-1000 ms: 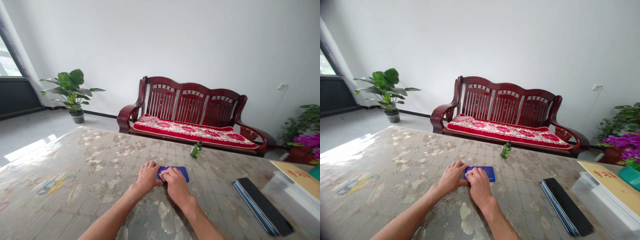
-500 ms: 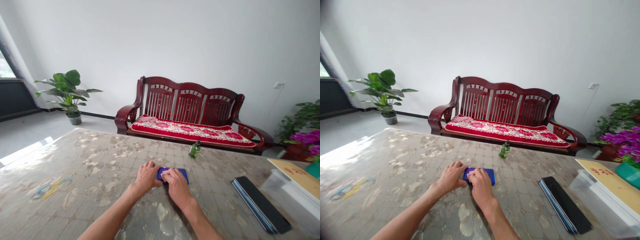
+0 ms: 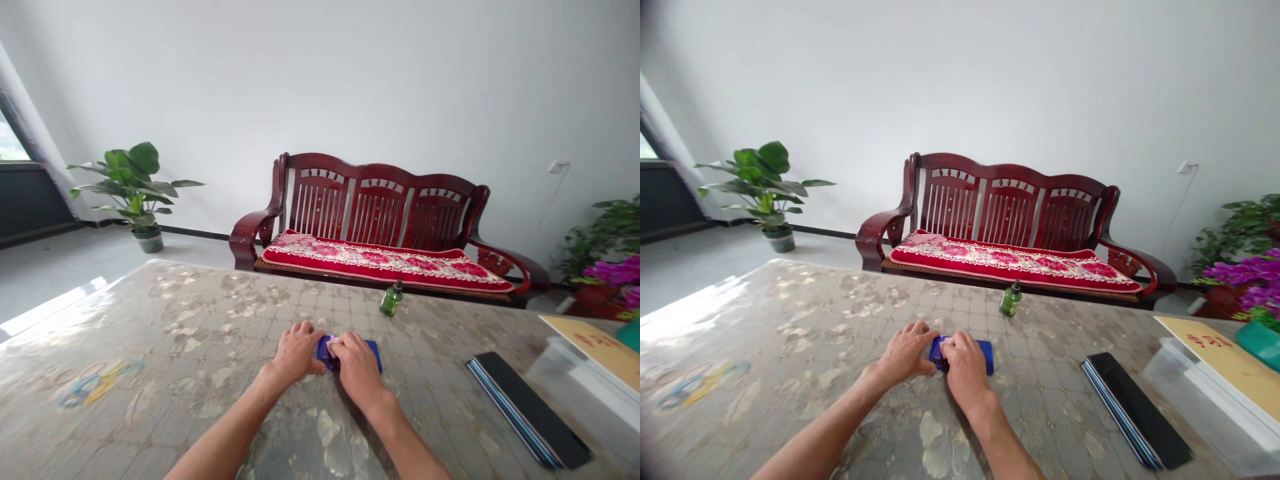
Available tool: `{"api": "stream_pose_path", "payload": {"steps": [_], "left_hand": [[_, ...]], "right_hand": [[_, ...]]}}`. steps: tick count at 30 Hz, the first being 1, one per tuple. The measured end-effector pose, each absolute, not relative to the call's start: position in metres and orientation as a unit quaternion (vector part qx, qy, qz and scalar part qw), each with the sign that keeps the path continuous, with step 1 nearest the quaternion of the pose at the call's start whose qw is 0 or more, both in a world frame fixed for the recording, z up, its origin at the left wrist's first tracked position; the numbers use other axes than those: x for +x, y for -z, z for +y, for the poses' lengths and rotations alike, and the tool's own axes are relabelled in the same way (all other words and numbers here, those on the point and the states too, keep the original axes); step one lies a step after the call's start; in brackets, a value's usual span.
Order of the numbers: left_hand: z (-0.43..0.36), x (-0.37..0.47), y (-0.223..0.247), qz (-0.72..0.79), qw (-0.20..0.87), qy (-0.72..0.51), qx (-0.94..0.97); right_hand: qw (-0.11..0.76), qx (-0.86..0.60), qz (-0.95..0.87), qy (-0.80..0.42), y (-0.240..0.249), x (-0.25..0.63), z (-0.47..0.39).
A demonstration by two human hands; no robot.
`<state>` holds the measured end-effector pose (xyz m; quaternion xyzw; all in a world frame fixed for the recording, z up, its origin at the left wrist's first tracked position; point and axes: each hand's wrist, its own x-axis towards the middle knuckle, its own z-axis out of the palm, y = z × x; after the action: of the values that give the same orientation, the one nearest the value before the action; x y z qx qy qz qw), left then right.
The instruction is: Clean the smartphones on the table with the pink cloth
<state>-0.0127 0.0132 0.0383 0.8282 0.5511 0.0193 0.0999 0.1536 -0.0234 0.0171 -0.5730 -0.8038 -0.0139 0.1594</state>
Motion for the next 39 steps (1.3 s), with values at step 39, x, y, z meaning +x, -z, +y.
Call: {"api": "stream_pose_path", "payload": {"steps": [39], "left_hand": [[0.014,-0.012,-0.040,0.554,0.103,-0.011,0.826]], "right_hand": [[0.221,-0.582,-0.779,0.075,0.001,0.190,-0.040]]}}
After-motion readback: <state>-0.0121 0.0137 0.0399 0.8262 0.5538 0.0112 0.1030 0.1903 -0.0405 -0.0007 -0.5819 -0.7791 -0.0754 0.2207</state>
